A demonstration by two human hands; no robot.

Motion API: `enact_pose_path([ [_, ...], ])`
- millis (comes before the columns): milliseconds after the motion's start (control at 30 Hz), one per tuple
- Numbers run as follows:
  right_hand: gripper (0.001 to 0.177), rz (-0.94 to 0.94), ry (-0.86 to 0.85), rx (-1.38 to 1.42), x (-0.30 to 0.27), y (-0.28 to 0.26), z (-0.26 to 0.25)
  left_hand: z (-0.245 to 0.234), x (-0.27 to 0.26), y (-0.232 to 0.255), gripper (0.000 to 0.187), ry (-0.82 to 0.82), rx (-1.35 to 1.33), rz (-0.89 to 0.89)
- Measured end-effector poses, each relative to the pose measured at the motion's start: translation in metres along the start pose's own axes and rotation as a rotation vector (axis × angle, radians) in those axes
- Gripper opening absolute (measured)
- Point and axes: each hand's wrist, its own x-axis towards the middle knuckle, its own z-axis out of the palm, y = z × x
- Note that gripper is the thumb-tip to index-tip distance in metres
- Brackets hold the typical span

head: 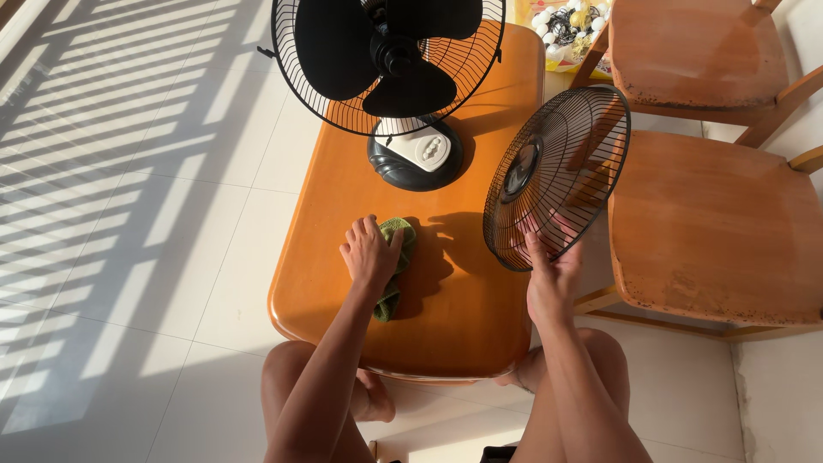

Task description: The person disassembles a table fan by removing the front grille, unscrewing the central hub nut, and detaching the fan blades. They then wipe the exposed motor housing and rear grille with a green cloth. The episode ends with the fan partially disassembled.

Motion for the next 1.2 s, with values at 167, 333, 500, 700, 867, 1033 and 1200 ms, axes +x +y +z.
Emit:
enact_pose_path([
  [167,0.041,0.072,0.043,-0.123,0.007,0.004,0.001,0.028,0.096,0.029,0.080,0.113,-0.089,0.211],
  [333,0.041,0.117,0.041,-0.159,0.018,0.010,0.006,0.064,0.182,0.064,0.095,0.294,-0.351,0.079],
  [500,0.041,0.146,0.017,-0.196,0.025,0.019,0.014,0.083,0.225,0.096,0.071,0.422,-0.656,-0.056],
  [700,0.042,0.140,0.010,-0.187,0.035,0.028,0.008,0.096,0.244,0.094,0.047,0.410,-0.675,-0.107],
  [867,0.040,0.093,0.027,-0.254,0.036,0.034,0.001,0.116,0.251,0.053,0.029,0.306,-0.596,-0.027],
  [1033,0.035,0.021,-0.011,-0.405,0.032,0.036,-0.006,0.129,0.249,-0.005,0.018,0.234,-0.278,0.248],
  [1200,0.027,-0.031,-0.093,-0.656,0.029,0.032,-0.007,0.126,0.209,-0.046,0.025,0.187,-0.124,0.504],
])
